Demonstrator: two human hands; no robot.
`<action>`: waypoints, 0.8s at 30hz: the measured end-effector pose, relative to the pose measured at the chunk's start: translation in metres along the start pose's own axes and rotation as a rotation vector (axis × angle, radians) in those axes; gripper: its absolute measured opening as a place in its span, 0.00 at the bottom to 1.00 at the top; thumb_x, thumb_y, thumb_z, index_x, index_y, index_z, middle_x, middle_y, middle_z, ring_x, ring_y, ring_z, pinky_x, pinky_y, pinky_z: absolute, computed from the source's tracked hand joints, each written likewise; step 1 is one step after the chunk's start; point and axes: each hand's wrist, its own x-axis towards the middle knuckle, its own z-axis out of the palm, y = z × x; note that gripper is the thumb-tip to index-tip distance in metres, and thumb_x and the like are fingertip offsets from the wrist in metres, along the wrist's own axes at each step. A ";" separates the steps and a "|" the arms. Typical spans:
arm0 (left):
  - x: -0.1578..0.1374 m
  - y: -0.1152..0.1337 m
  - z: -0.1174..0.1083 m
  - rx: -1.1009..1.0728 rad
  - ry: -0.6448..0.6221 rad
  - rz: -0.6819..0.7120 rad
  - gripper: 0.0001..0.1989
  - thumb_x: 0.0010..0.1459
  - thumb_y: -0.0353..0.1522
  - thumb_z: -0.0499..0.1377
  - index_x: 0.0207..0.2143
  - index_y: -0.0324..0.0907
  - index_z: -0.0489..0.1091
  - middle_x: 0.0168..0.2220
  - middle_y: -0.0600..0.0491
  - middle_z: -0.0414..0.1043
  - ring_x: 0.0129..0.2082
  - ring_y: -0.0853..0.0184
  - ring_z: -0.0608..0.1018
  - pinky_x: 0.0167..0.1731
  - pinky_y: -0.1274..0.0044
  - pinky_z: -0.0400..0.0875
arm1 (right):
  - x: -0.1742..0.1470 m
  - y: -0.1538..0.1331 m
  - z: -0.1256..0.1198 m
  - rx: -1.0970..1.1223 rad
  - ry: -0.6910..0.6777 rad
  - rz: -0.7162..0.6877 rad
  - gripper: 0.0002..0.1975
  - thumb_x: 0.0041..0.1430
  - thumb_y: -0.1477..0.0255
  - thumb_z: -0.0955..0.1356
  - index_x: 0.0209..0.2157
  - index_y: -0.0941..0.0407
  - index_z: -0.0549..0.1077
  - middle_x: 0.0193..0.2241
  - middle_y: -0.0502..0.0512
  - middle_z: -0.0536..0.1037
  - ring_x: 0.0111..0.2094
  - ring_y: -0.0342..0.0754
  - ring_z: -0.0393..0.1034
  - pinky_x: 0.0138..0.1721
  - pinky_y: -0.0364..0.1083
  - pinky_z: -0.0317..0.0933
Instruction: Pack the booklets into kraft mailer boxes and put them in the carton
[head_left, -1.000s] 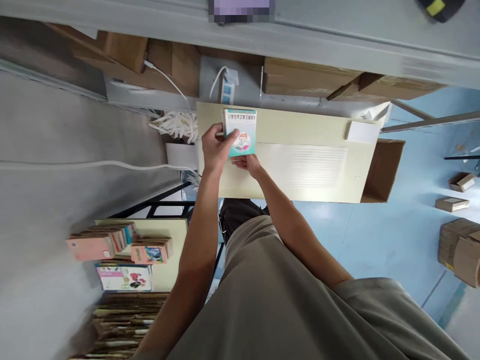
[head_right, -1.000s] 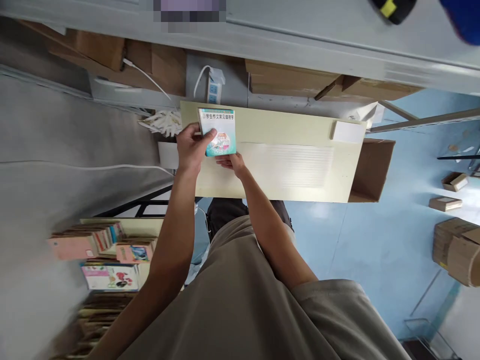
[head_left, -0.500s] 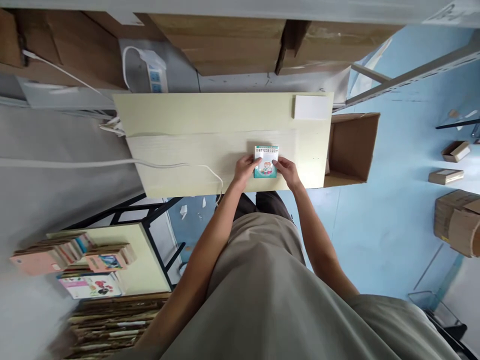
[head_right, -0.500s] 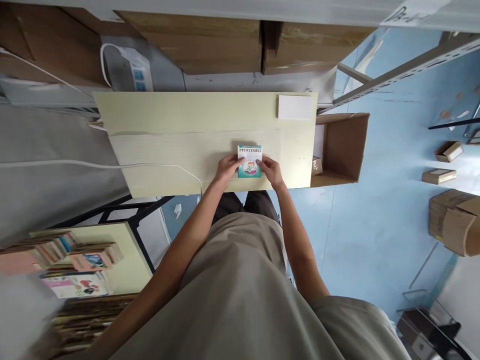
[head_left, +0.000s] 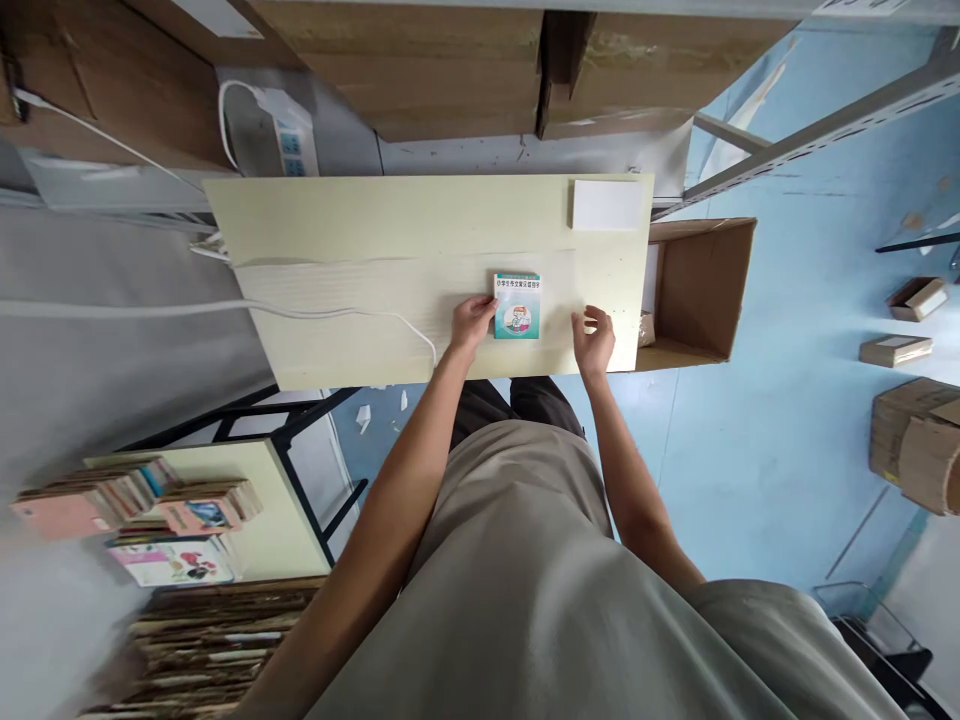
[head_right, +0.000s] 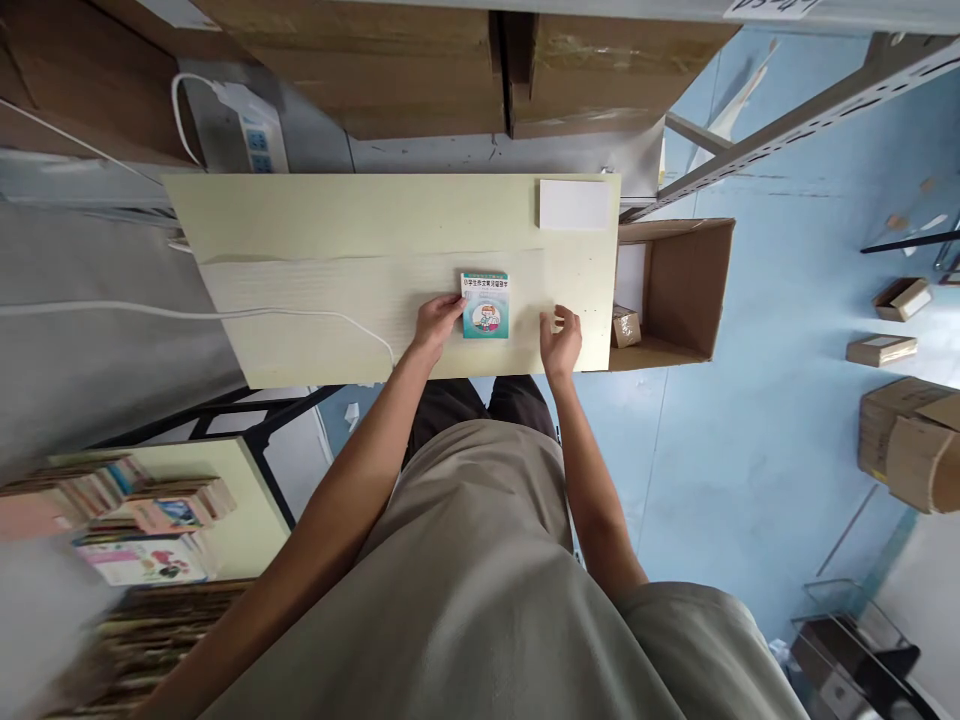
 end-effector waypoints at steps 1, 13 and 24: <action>-0.001 0.000 0.001 -0.013 0.013 -0.004 0.23 0.54 0.48 0.80 0.39 0.41 0.82 0.43 0.43 0.89 0.53 0.48 0.89 0.56 0.61 0.83 | -0.001 0.004 -0.003 -0.031 0.014 0.018 0.30 0.74 0.47 0.67 0.59 0.57 0.79 0.55 0.73 0.86 0.51 0.62 0.84 0.55 0.60 0.80; 0.000 -0.008 0.008 0.077 0.082 0.086 0.19 0.61 0.47 0.75 0.42 0.41 0.81 0.47 0.40 0.87 0.54 0.50 0.88 0.58 0.64 0.81 | -0.041 -0.033 0.007 -0.100 -0.115 -0.319 0.17 0.81 0.56 0.64 0.46 0.51 0.79 0.53 0.66 0.82 0.55 0.60 0.79 0.51 0.57 0.80; -0.024 -0.008 0.012 0.351 0.220 0.240 0.12 0.68 0.43 0.72 0.43 0.43 0.82 0.50 0.42 0.81 0.51 0.53 0.84 0.61 0.63 0.78 | -0.040 -0.050 0.090 -0.237 -0.264 -0.497 0.10 0.80 0.68 0.65 0.46 0.51 0.79 0.53 0.67 0.79 0.60 0.63 0.69 0.61 0.62 0.78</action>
